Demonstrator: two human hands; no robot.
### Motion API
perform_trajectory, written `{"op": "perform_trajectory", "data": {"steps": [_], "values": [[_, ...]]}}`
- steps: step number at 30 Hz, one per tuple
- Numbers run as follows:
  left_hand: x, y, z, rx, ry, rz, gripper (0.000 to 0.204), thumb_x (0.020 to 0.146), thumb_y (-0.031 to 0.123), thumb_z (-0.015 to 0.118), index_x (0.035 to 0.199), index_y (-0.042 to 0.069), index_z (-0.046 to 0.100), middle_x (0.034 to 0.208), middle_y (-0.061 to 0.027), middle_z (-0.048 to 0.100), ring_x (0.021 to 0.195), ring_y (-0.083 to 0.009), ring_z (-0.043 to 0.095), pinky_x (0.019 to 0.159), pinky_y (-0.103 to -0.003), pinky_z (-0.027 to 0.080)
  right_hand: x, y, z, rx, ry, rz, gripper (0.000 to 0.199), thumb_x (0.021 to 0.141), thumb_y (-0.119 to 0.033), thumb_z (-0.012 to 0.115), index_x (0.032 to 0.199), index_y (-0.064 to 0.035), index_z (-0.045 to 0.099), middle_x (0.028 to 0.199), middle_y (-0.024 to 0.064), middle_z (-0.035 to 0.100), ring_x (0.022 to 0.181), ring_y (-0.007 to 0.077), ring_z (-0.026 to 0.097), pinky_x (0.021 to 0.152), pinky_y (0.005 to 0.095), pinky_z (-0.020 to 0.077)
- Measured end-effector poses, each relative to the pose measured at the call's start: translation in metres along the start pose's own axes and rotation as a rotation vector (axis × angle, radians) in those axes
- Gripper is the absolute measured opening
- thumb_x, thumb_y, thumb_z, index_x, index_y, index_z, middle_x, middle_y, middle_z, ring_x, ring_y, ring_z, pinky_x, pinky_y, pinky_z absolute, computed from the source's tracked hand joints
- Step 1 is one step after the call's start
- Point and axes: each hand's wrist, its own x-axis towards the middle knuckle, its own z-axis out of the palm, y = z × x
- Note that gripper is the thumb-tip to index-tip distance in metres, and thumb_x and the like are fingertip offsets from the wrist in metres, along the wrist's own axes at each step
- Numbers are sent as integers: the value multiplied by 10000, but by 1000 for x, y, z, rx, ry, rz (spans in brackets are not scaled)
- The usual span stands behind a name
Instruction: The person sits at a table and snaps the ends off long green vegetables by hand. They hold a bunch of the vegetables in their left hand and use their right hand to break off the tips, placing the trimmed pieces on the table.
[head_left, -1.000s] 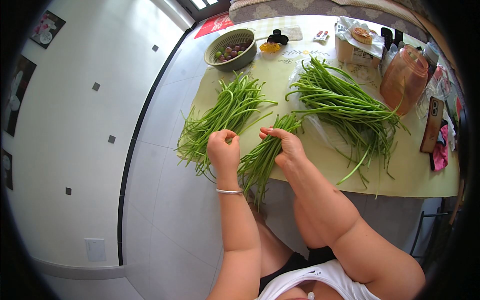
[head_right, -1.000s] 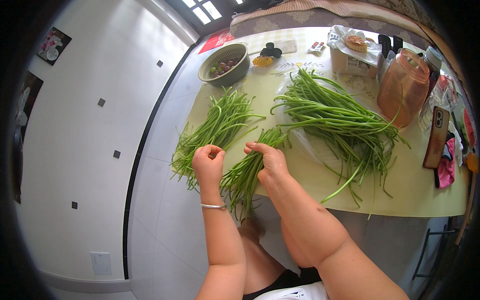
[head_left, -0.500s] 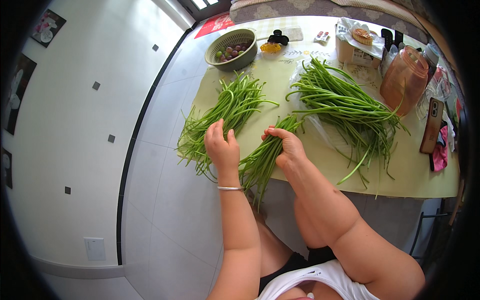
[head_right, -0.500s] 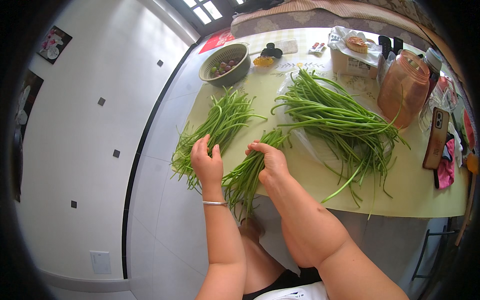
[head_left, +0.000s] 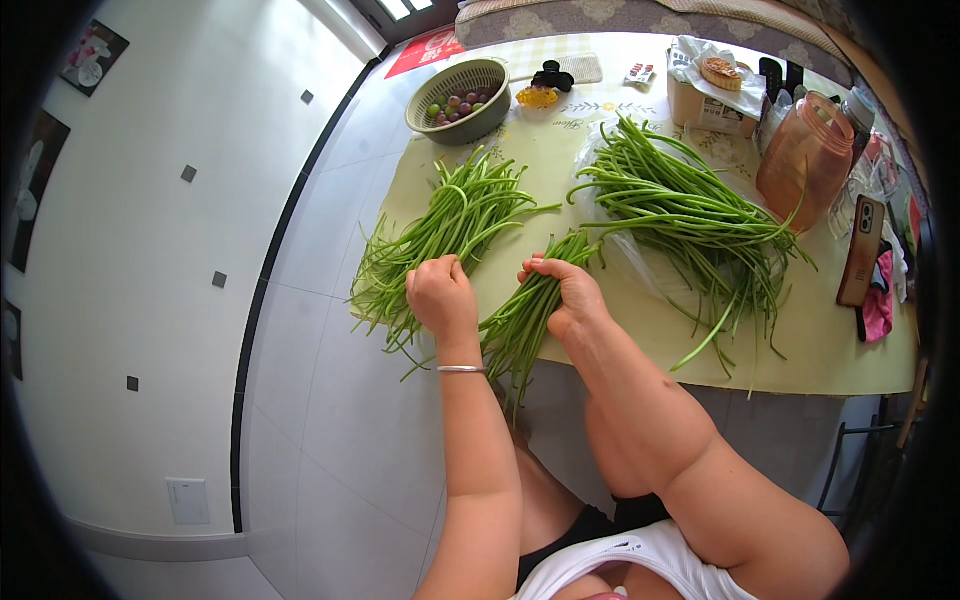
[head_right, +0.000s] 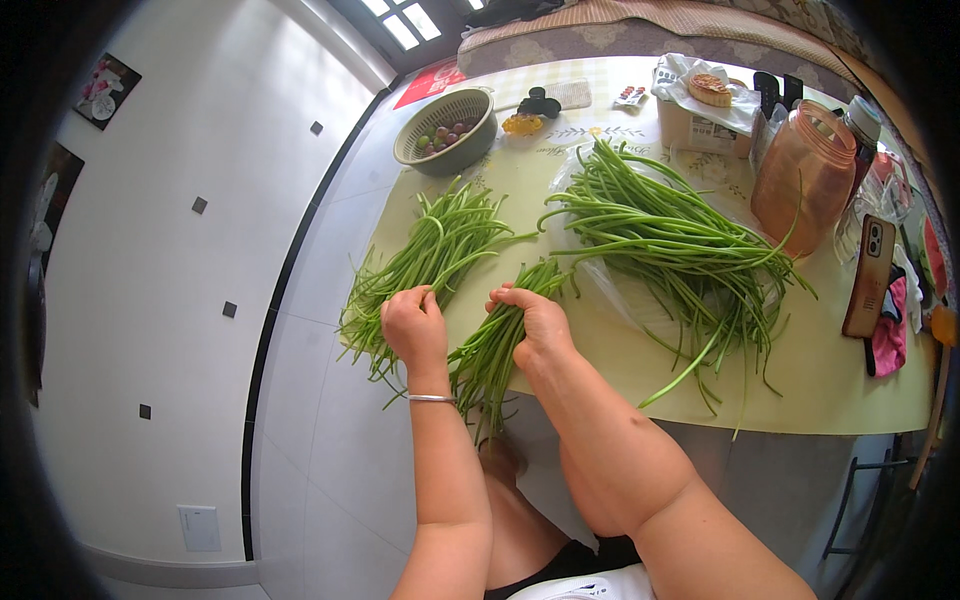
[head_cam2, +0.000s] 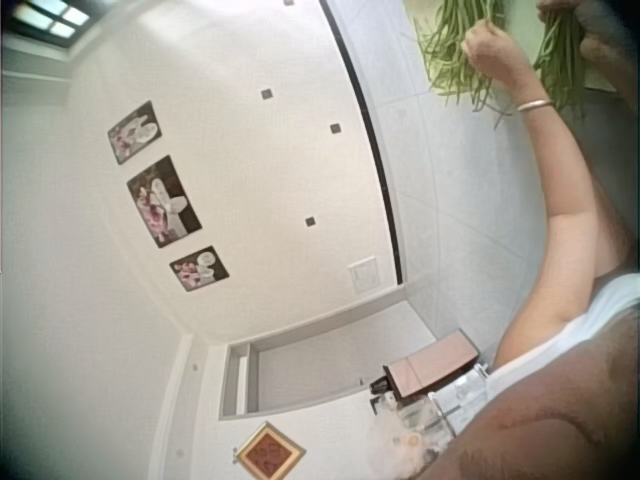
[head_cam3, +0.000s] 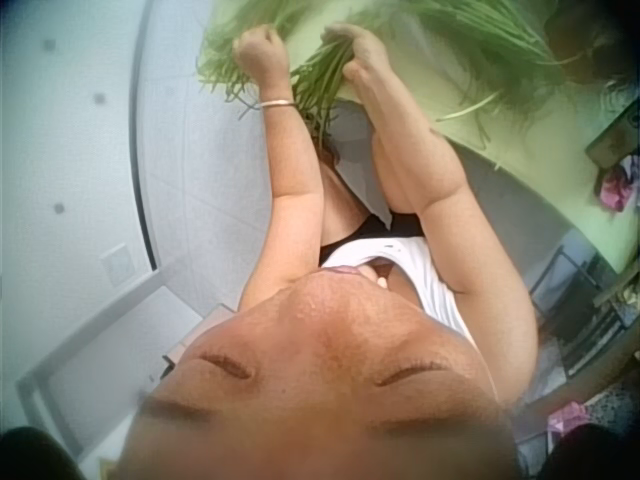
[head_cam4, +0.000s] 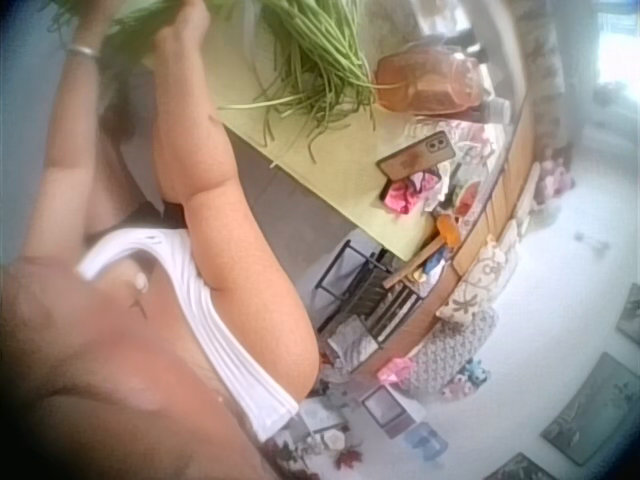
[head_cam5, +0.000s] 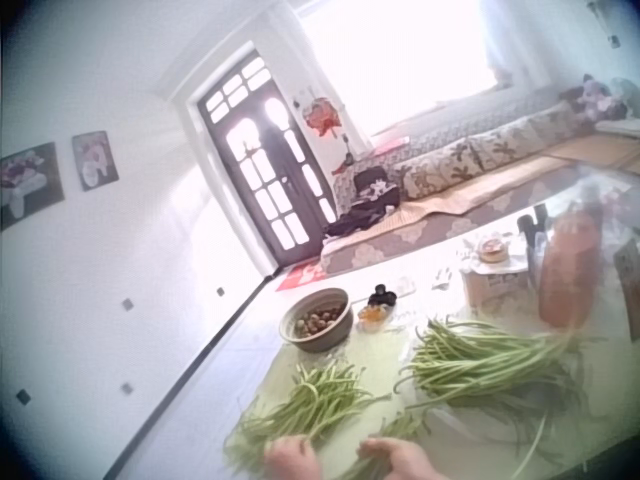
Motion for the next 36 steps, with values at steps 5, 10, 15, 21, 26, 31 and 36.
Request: {"op": "perform_trajectory", "data": {"steps": [5,10,15,21,26,31,36], "values": [[1,2,-5,-21,-78,-36,115,704,67,727,811,87,689,822,-70,641,810,-279,566,735,-401,468,2,0,-1,-16,-2,1,207,784,10,638,975,-20,564,840,102,659,815,242,645,754,376,525],[2,0,-8,-105,-10,-45,116,716,58,723,823,65,679,822,-71,643,814,-272,571,743,-395,472,3,1,-2,-18,-10,-1,209,785,11,638,978,-20,564,842,104,660,817,244,645,755,384,525],[7,7,-27,-258,31,-137,80,753,27,691,831,31,671,807,-70,646,754,-210,598,698,-330,495,2,1,-1,-13,-6,2,203,789,12,638,974,-18,562,846,109,661,808,244,646,741,383,524],[10,4,-50,-517,-310,-305,125,736,59,703,855,24,685,830,-83,663,749,-213,625,687,-320,505,1,0,1,-8,6,1,182,790,12,646,951,-17,565,844,118,663,787,234,648,709,362,527],[1,12,-38,-502,-283,-154,185,783,68,684,960,20,702,867,-115,665,768,-226,636,733,-324,505,2,2,-1,-14,-23,16,188,783,8,652,948,-26,569,838,115,662,777,225,646,702,365,532],[-1,27,-28,-537,-371,-61,236,841,120,663,1068,70,703,921,-116,661,860,-243,602,797,-350,475,3,1,-1,-26,-13,-2,185,777,6,657,937,-32,573,815,105,660,756,214,646,690,354,531],[-2,28,-22,-396,-370,12,296,843,203,683,1124,111,693,933,-113,636,919,-279,558,844,-375,439,6,2,-3,-15,-20,0,187,775,7,656,938,-28,571,808,100,656,751,213,644,691,344,529]]}}
